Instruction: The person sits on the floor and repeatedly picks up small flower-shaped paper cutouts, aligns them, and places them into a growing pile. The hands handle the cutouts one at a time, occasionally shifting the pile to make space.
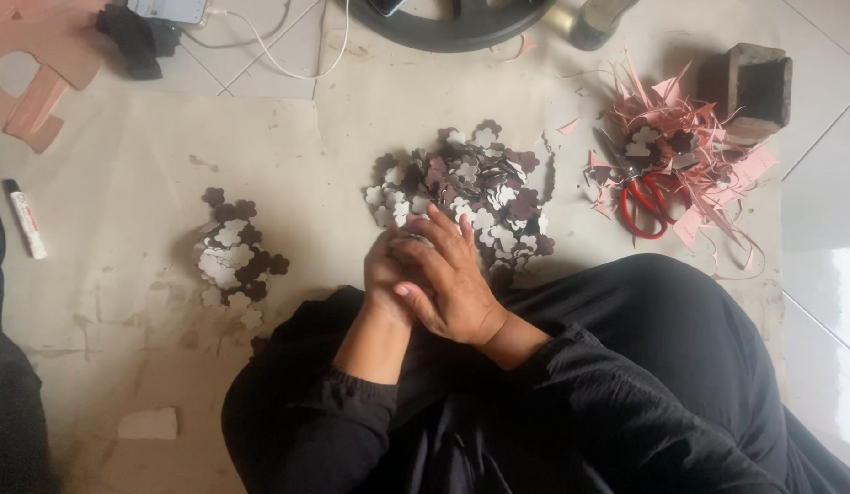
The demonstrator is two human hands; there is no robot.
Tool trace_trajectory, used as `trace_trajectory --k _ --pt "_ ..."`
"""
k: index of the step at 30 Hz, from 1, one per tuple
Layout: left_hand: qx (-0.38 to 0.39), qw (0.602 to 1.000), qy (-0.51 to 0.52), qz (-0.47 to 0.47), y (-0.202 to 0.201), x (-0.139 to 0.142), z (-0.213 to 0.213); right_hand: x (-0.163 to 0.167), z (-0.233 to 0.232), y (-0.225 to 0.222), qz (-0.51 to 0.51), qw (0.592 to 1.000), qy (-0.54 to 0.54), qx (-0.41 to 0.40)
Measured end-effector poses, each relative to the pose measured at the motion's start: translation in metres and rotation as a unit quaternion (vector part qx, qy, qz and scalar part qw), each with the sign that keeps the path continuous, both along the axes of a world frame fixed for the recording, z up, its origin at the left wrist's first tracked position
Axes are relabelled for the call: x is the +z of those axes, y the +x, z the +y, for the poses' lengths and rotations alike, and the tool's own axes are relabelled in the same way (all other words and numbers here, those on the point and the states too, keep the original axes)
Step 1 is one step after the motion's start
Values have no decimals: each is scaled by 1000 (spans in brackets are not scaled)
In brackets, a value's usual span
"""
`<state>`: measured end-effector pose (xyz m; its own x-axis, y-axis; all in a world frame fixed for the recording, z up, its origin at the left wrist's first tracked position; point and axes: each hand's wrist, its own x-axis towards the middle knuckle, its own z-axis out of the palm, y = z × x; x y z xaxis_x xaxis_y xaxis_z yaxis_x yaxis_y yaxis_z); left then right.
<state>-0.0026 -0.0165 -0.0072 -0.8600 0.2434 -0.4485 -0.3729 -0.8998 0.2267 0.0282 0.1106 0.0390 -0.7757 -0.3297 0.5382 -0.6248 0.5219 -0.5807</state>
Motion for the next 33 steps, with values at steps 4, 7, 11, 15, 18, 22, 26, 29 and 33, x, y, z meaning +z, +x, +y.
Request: trace_trajectory --k 4,7,11,15,18,22,26,29,33 --pt "129 985 -90 -76 -21 9 -77 -39 31 -27 -135 982 -101 -86" --pt "282 897 -331 -74 -29 13 -162 -71 75 -54 -156 967 46 -197" --pt "351 689 -633 -18 -16 -4 -224 -99 101 -61 -156 945 178 -224" --pt "200 520 -824 -101 -15 -14 -229 -103 88 -57 -300 882 252 -261" --pt "75 529 -832 -146 -21 -10 -217 -92 87 -57 -300 882 261 -253" --pt "-23 414 -888 -200 -25 3 -194 -86 81 -61 -310 873 301 -227" --pt "-8 420 -902 -100 -25 20 -153 -93 82 -65 -266 894 278 -228" --pt "82 585 -801 94 -21 26 -109 -97 90 -66 -237 924 215 -211" --pt "3 808 -587 46 -9 18 -39 -91 97 -66 -201 949 124 -210"
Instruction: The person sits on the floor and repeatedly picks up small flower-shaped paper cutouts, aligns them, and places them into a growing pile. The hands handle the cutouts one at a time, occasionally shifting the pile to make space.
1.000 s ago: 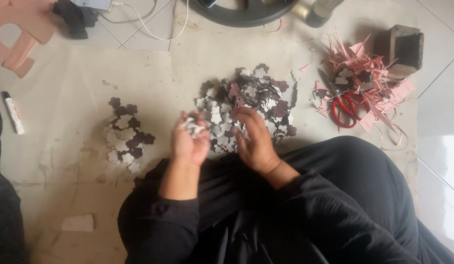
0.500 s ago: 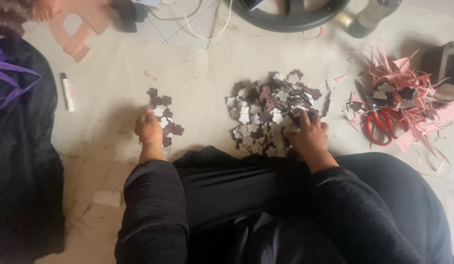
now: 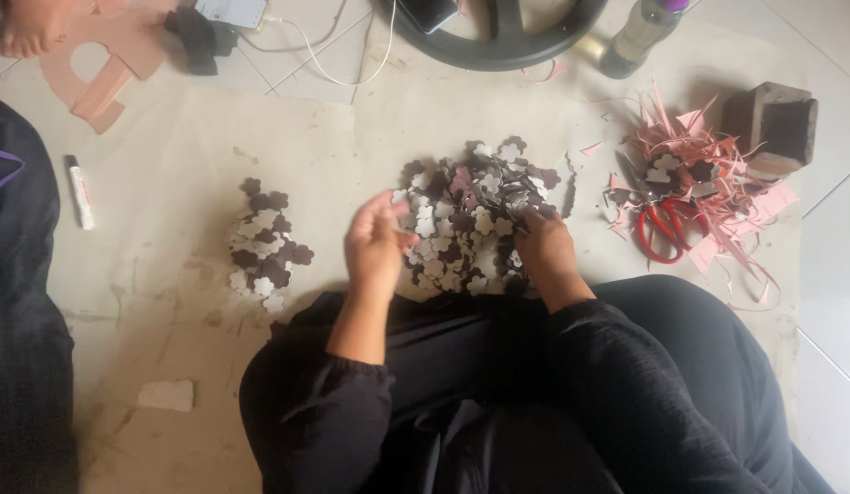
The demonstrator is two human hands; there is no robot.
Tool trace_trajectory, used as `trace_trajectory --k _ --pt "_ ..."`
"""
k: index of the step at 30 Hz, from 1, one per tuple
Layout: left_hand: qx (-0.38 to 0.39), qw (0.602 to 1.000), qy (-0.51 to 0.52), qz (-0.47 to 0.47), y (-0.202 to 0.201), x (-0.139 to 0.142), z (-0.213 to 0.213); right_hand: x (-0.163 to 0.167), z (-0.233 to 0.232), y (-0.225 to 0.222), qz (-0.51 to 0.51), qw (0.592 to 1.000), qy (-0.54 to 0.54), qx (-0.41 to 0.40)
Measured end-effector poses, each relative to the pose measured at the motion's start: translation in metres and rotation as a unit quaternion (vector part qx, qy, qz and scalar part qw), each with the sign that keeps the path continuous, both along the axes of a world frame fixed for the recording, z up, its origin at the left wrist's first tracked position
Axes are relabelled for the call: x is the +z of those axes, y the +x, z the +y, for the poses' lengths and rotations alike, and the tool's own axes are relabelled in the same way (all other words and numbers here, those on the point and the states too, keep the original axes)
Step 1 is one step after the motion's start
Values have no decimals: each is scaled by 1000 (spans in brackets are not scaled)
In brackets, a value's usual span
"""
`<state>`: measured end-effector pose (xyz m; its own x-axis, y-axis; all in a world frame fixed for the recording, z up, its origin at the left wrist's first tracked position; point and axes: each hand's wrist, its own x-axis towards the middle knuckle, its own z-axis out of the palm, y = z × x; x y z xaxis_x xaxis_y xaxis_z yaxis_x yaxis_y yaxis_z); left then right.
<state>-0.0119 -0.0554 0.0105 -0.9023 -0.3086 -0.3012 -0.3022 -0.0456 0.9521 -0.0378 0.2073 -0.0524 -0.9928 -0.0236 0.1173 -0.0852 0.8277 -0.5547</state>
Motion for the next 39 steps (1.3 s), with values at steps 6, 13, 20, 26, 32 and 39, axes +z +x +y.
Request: trace_trajectory --k 6,13,20,26,32,39 --pt "-129 983 124 -31 26 -40 78 30 9 -2 -45 993 -105 0" --pt "-87 895 403 -171 13 -67 111 69 10 16 -216 924 -314 -21" --pt "-158 923 350 -39 2 -76 100 49 16 21 -256 932 -258 -19" --pt "-140 987 79 -20 -2 -80 98 7 13 8 -90 973 -205 50" --pt "-135 984 100 -63 -6 -57 85 10 16 -4 -321 824 -464 -51" --pt "-126 951 280 -20 -9 -52 81 33 0 -5 -322 793 -515 -33"
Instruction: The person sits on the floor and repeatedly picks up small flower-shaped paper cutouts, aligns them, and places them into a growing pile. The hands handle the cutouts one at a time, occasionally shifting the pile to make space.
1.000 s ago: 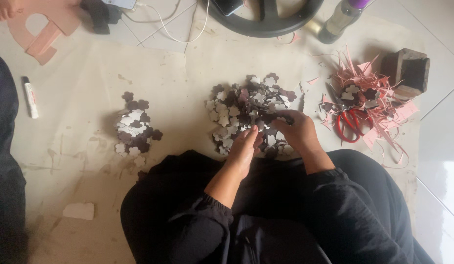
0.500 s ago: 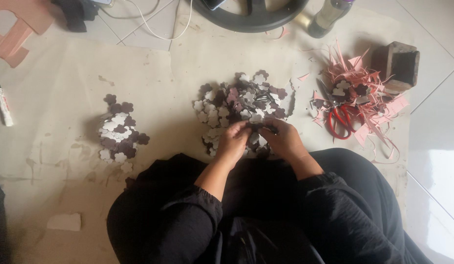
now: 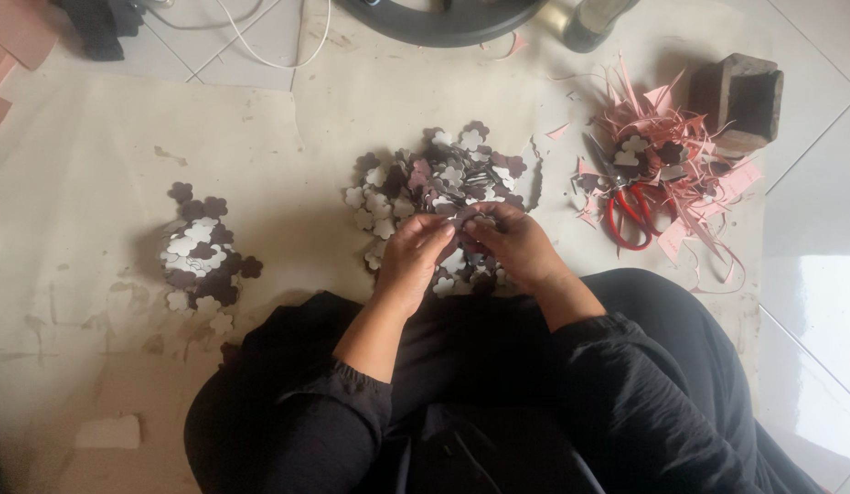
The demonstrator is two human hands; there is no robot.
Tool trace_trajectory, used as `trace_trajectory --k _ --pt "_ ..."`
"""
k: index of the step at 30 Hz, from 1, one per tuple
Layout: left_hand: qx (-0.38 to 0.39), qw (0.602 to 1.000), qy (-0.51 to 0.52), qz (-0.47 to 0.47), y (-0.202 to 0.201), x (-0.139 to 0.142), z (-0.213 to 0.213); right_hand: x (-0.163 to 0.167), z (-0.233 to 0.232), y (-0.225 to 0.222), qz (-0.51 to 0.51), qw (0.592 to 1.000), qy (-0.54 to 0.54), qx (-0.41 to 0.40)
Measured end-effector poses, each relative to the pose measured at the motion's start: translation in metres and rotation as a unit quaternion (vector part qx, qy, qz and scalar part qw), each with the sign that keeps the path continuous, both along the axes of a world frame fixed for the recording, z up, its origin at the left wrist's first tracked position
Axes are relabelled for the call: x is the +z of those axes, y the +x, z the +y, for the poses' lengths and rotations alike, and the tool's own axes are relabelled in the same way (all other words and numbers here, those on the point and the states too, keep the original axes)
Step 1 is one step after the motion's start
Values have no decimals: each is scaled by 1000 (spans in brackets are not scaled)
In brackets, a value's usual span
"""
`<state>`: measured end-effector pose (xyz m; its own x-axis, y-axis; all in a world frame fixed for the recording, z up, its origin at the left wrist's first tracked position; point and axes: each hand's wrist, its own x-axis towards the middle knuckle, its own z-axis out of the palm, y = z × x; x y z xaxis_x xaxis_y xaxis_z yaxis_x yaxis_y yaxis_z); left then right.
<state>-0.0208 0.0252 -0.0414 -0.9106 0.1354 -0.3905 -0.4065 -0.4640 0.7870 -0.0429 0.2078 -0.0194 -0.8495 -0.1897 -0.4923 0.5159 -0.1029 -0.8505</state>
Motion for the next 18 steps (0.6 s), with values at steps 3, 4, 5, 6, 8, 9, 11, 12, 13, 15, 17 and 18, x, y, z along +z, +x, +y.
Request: trace_trajectory --k 3,4,5,6,8,9,11,12,13,15,17,18 --pt "47 991 124 -16 0 -5 2 3 -13 5 93 988 109 58" --pt "65 984 165 -20 -1 -6 2 3 -18 8 138 981 119 63" --pt "72 982 173 -19 -1 -6 3 3 -22 11 182 973 128 67" --pt "79 980 181 -18 -2 -5 3 3 -27 15 197 968 142 66" --pt "80 981 177 -16 -2 -2 4 2 -37 22 228 957 168 64" --pt "74 983 166 -13 -1 0 4 2 -40 25 256 947 185 56" --pt "66 989 135 -2 0 5 4 1 -45 28 311 923 221 39" --pt "65 991 114 6 0 7 4 1 -45 28 285 943 165 40" --pt "63 994 93 16 1 9 3 1 -44 27 259 959 109 41" --pt "69 985 156 -21 0 11 -1 2 -40 25 169 985 -14 16" --pt "76 977 195 -37 1 10 -2 4 -34 23 39 988 -144 -36" --pt "80 975 203 -35 1 9 -3 5 -34 24 81 991 -102 -33"
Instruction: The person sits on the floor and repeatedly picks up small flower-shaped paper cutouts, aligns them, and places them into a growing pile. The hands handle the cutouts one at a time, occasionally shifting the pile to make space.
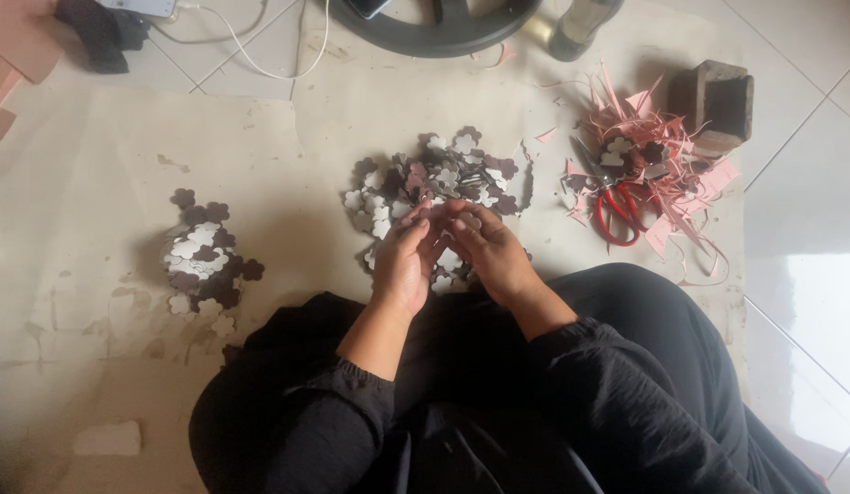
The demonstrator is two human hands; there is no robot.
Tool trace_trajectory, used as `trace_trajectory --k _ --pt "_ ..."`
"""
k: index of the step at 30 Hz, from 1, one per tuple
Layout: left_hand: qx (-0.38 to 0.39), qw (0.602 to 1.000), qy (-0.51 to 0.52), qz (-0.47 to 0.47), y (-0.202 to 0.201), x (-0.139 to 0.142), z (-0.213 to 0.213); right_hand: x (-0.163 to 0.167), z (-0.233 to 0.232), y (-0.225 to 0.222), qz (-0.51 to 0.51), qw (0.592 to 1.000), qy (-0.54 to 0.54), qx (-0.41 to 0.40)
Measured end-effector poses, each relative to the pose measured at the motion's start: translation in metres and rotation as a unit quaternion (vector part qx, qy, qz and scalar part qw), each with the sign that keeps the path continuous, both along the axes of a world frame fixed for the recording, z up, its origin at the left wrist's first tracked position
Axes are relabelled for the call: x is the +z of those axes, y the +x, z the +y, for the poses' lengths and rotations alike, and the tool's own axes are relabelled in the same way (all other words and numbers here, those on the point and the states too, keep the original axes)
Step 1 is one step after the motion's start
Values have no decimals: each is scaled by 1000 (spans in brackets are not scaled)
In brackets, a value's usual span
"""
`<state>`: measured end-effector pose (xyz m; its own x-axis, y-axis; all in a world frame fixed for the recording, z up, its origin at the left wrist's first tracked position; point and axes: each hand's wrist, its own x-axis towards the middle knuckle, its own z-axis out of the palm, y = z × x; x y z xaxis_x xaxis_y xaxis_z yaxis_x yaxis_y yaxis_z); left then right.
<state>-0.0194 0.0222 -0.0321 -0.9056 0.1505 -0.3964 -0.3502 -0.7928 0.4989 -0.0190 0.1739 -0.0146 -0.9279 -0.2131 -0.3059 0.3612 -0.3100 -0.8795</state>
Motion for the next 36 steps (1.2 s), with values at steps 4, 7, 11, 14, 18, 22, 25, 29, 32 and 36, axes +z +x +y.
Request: trace_trajectory --k 4,7,11,14,18,22,25,29,32,36 --pt "-40 998 25 51 9 0 3 2 -10 16 167 974 150 18" --pt "-40 991 131 1 18 9 1 4 -13 23 148 987 51 17" --pt "-29 983 176 42 22 27 -8 9 6 17 75 988 -104 -80" --pt "-41 991 123 29 23 38 -11 22 29 22 137 969 183 -92" --pt "-105 992 46 47 27 41 -5 47 29 38 258 893 365 -47" --pt "-150 982 66 89 28 38 -1 69 14 34 280 862 422 -4" --pt "-172 981 -53 72 28 33 -4 72 12 22 194 925 328 10" --pt "-165 977 -130 44 24 24 -2 60 17 15 133 928 349 -13" --pt "-162 977 -130 56 19 19 1 49 21 6 59 922 381 -32" --pt "-174 972 -146 53 15 21 2 37 25 -5 163 865 471 -55"
